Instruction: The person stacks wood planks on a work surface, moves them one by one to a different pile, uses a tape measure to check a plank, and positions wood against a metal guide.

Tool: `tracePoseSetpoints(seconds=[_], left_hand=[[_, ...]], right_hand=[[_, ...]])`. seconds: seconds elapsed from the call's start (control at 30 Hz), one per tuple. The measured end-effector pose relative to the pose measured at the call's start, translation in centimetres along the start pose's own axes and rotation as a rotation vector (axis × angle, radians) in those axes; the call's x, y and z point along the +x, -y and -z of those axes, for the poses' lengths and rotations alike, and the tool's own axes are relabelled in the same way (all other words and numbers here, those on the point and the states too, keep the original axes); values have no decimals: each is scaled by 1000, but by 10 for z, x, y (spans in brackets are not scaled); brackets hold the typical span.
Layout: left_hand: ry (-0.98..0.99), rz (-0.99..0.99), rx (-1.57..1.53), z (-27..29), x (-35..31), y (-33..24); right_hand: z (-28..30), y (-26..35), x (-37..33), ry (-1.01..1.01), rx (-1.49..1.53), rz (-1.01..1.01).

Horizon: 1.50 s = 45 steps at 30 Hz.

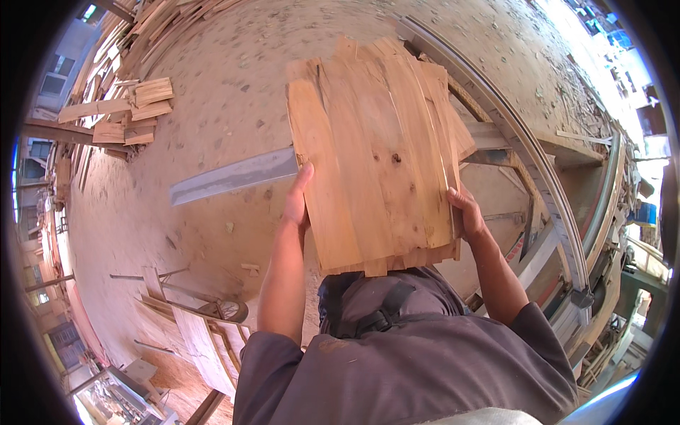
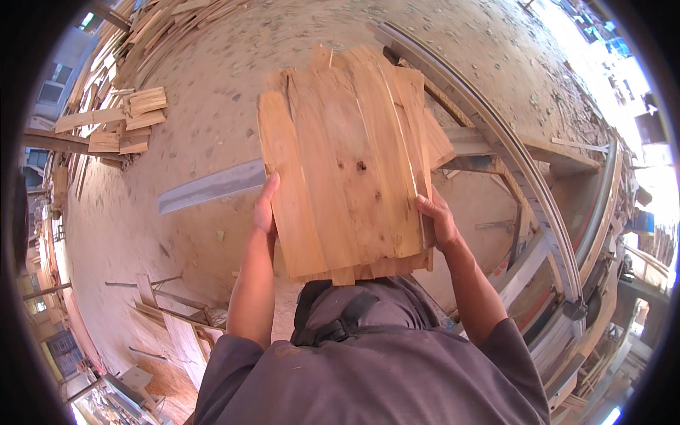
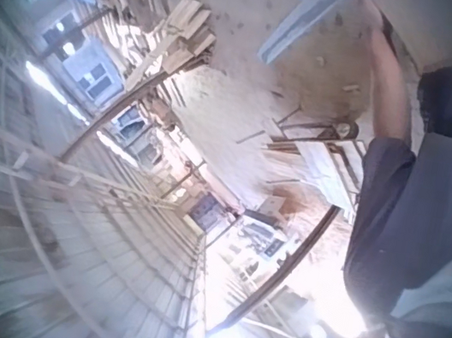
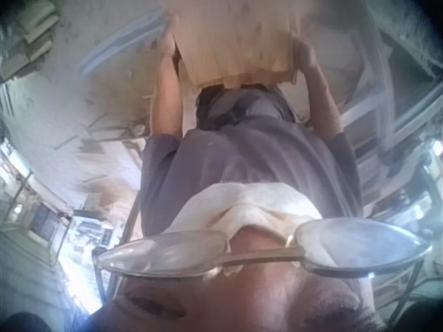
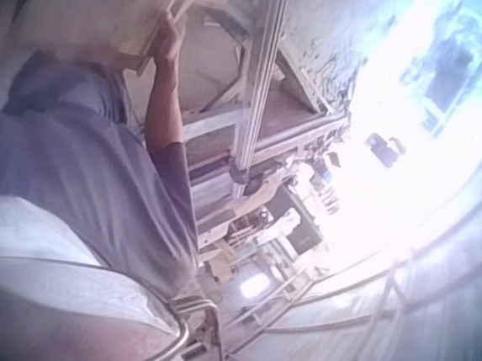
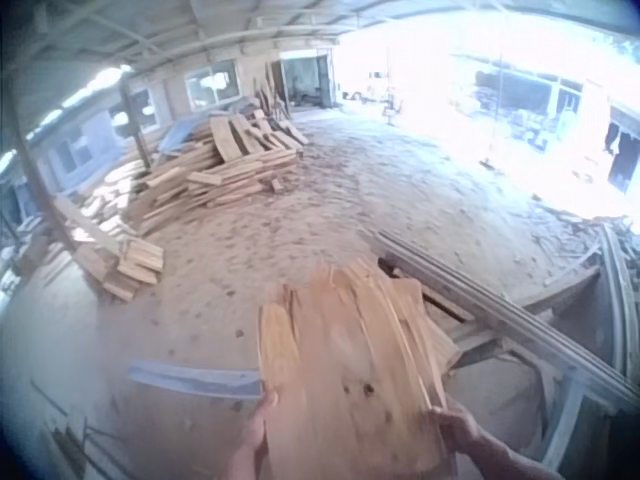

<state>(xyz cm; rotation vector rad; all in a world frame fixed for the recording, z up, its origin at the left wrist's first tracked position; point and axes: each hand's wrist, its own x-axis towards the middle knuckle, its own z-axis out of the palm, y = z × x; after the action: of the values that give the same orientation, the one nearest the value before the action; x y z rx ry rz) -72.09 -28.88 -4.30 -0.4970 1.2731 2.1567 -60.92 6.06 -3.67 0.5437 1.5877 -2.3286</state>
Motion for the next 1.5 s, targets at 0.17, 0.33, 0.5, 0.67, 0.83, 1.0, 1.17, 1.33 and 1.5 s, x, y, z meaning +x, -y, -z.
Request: tracePoseSetpoints(seconds=[0.17,0.33,0.5,0.67,0.83,1.0,1.17,1.33,1.5], left_hand=[[48,-50,23,-2,5,3],[63,-115,24,-3,9,5],[117,-134,18,-2,12,7],[172,-89,-17,0,18,9],[285,-125,-17,1,23,10],[307,-104,14,9,28,9],[340,-120,-26,16,38,14],[340,-180,53,19,45,21],[336,-173,50,24,61,28]], right_hand=[[6,-8,3,-32,-16,9],[2,-8,3,-37,1,-3],[-1,-12,3,-90,-1,-6],[4,-14,2,-90,-24,21],[-9,-7,-6,-157,-3,-3],[10,-28,7,-142,145,-16],[15,-34,10,-117,247,-40],[11,-32,5,-126,320,-58],[21,-35,8,-152,310,-65]])
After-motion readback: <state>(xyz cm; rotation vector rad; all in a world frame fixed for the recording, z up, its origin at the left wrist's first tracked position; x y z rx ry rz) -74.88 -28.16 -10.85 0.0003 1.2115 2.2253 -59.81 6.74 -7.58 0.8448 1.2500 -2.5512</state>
